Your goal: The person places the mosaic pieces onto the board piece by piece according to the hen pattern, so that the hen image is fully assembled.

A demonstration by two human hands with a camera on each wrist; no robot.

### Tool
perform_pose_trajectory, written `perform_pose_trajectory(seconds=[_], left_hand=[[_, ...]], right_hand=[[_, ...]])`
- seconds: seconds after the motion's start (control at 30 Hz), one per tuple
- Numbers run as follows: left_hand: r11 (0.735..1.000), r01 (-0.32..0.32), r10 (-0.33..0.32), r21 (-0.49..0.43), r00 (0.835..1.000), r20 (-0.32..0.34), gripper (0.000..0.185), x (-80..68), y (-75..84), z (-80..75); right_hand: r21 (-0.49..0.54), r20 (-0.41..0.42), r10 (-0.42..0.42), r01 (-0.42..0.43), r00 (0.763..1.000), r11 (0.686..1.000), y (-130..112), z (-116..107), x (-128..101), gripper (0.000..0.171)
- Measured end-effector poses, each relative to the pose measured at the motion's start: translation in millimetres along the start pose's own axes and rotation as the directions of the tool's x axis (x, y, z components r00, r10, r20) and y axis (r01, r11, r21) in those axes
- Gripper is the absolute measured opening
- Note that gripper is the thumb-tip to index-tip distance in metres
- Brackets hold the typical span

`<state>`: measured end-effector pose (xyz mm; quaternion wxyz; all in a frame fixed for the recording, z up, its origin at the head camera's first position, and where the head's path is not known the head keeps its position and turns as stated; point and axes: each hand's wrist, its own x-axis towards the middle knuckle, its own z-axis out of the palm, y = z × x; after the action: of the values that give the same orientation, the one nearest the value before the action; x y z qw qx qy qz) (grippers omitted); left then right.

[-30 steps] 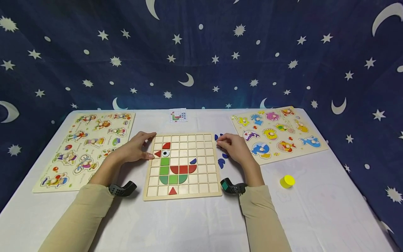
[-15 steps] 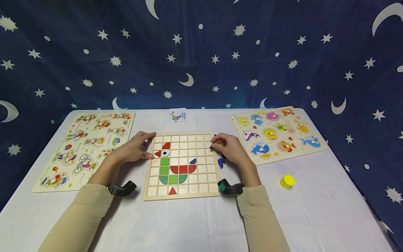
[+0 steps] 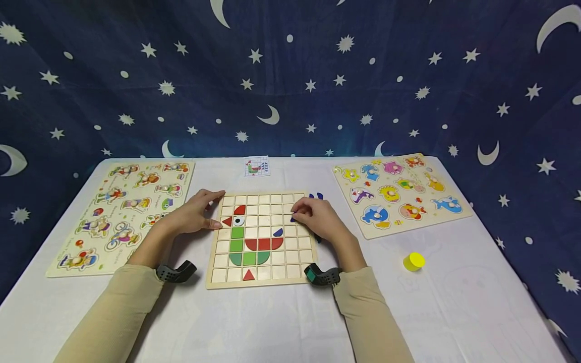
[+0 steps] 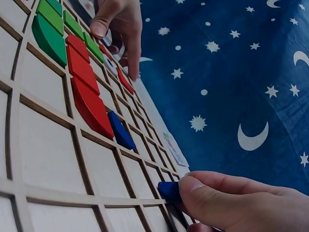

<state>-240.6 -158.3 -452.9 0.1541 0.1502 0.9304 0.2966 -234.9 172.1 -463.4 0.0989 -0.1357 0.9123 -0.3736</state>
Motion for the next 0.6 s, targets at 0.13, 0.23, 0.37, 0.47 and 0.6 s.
perform_pose_trajectory(seconds=[0.13, 0.23, 0.37, 0.47, 0.6], left_hand=[[1.000, 0.002, -0.002, 0.002, 1.000, 0.001, 0.092, -0.8, 0.6, -0.2], [1.000, 0.002, -0.002, 0.004, 1.000, 0.002, 0.091, -1.5, 1.2, -0.8], [1.000, 0.001, -0.001, 0.006, 1.000, -0.003, 0.089, -2.5, 1.4, -1.6], [1.000, -0.001, 0.001, 0.007, 1.000, -0.007, 0.089, -2.7, 1.2, -1.2], [1.000, -0.003, 0.003, 0.007, 1.000, -0.005, 0.089, -2.6, 1.1, -1.0]], right_hand=[[-0.031, 0.007, -0.004, 0.004, 1.000, 1.000, -0.6, 2.0, 0.3, 0.008], [-0.047, 0.010, -0.009, 0.009, 1.000, 0.999, -1.4, 3.2, 0.7, 0.008], [-0.064, 0.009, -0.023, 0.023, 1.000, 0.998, -3.0, 4.3, 1.1, 0.008], [-0.075, 0.009, -0.033, 0.034, 0.999, 0.997, -3.8, 4.8, 1.2, 0.010], [-0.088, 0.009, -0.040, 0.041, 0.999, 0.995, -3.3, 5.3, 1.0, 0.011]])
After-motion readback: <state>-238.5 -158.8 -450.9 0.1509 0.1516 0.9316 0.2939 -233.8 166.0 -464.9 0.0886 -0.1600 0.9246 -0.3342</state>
